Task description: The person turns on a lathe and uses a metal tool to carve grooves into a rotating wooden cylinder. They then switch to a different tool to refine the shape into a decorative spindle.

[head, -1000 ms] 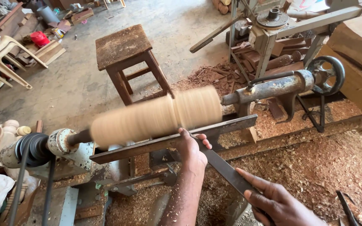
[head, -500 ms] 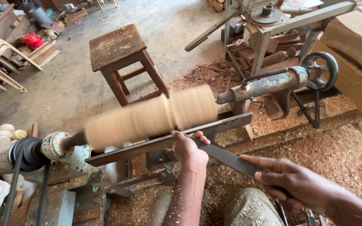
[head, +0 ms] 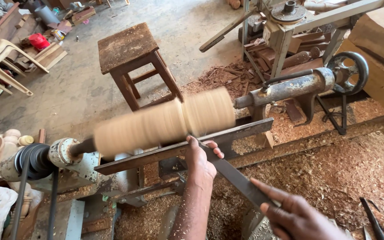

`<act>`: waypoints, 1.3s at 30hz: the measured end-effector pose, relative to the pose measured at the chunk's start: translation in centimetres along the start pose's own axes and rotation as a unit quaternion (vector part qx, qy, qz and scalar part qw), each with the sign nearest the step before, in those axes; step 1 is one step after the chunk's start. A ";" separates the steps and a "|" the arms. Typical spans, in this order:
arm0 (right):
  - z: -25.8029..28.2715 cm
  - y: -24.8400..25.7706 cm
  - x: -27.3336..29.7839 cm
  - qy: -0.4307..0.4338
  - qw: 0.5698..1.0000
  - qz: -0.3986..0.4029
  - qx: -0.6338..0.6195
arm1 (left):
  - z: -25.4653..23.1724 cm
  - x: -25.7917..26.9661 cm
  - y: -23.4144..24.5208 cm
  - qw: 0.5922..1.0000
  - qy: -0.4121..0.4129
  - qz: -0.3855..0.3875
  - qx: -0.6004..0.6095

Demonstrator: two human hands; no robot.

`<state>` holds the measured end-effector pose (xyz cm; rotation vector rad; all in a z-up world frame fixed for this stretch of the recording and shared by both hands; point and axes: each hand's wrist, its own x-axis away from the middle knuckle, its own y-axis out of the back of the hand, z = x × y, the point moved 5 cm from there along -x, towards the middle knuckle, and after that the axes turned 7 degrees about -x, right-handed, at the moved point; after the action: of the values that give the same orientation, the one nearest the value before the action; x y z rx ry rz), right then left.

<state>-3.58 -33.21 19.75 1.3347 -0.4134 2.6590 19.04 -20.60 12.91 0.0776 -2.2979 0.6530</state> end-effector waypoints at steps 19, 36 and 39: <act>1.8 2.6 0.5 0.029 0.997 0.041 0.066 | 0.6 -0.3 -0.6 0.998 -0.017 -0.022 0.050; 0.9 -0.3 -0.4 0.069 0.997 0.005 -0.019 | -0.1 -1.0 -0.5 0.999 -0.029 -0.011 0.012; 1.8 -0.8 0.2 0.075 0.997 0.014 -0.032 | -0.7 -0.1 -1.0 1.000 -0.009 -0.023 0.014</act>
<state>-2.10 -33.00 21.07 1.1101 -0.4973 2.7193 19.76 -21.12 13.71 0.1497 -2.2969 0.6641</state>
